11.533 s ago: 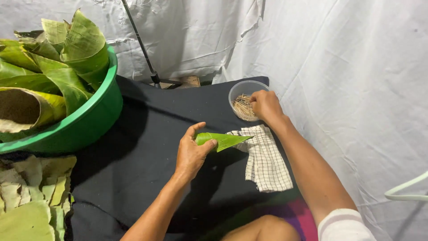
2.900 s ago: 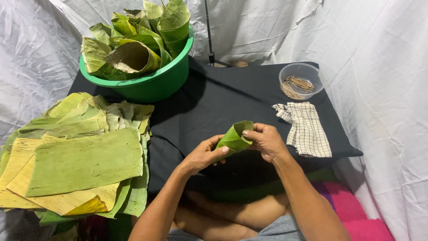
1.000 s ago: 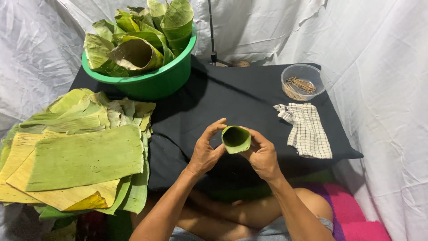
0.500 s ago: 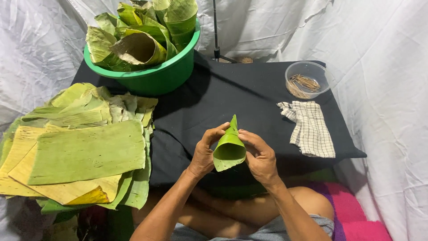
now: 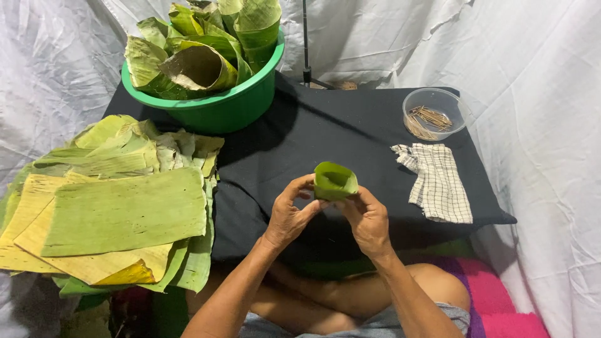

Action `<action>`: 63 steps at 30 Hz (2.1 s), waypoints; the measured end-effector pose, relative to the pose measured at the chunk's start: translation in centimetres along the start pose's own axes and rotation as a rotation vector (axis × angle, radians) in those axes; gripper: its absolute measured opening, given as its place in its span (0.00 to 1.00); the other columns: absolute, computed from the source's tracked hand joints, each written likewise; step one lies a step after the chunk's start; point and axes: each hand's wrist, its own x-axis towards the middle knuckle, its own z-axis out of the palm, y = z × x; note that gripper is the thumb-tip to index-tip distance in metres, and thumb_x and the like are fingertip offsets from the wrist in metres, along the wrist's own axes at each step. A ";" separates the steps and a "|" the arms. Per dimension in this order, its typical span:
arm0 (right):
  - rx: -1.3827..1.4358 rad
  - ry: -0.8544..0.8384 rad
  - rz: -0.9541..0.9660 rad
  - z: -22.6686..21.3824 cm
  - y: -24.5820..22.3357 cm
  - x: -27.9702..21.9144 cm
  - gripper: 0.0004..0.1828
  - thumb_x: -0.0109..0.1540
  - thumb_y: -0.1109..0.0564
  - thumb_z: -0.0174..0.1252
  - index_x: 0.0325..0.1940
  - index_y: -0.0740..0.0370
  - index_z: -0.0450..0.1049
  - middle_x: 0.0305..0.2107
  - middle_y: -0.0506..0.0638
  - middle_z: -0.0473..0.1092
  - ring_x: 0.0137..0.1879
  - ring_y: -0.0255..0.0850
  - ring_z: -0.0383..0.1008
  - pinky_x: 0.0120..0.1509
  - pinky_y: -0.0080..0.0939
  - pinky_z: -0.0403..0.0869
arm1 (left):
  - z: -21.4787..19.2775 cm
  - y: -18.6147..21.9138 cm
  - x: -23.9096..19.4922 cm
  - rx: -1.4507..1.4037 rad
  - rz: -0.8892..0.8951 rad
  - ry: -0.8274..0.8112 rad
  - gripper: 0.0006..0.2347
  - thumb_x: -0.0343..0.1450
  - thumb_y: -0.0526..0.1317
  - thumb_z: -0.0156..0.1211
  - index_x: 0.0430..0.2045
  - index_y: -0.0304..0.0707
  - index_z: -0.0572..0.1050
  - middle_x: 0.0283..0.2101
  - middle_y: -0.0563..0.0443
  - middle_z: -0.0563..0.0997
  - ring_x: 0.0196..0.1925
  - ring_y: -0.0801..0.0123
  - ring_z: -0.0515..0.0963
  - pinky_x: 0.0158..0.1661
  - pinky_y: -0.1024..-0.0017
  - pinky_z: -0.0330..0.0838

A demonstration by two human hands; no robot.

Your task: Cleaning banana leaves with a cloth and folding them into cone shapes secured with toothpicks.

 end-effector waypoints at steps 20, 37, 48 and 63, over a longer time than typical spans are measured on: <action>0.187 -0.103 0.327 1.0 -1.5 1.6 0.19 0.61 0.70 0.58 0.57 0.70 0.75 0.47 0.58 0.77 0.48 0.44 0.77 0.52 0.42 0.78 | -3.1 3.9 1.4 0.043 -0.103 -0.096 0.19 0.67 0.35 0.66 0.52 0.34 0.72 0.47 0.46 0.81 0.44 0.66 0.82 0.47 0.71 0.79; 0.089 -0.408 0.084 12.1 -7.0 10.3 0.25 0.59 0.67 0.61 0.61 0.69 0.69 0.48 0.58 0.74 0.49 0.43 0.76 0.52 0.40 0.79 | -14.0 7.3 7.6 0.147 0.043 0.075 0.20 0.66 0.32 0.65 0.54 0.34 0.71 0.46 0.45 0.82 0.43 0.65 0.85 0.43 0.72 0.82; -0.068 -0.569 -0.401 26.4 -10.0 20.8 0.31 0.64 0.64 0.64 0.71 0.60 0.64 0.45 0.62 0.75 0.46 0.46 0.81 0.46 0.49 0.83 | -25.8 6.3 17.0 0.225 0.185 0.302 0.33 0.67 0.38 0.75 0.67 0.47 0.64 0.58 0.32 0.78 0.53 0.37 0.82 0.48 0.56 0.84; -0.615 -0.518 -0.516 35.9 -9.1 28.0 0.19 0.62 0.57 0.65 0.56 0.65 0.76 0.43 0.55 0.80 0.50 0.40 0.82 0.50 0.37 0.81 | -34.1 -2.5 24.1 0.341 0.289 0.321 0.31 0.65 0.27 0.71 0.59 0.55 0.61 0.58 0.50 0.79 0.56 0.59 0.85 0.52 0.68 0.88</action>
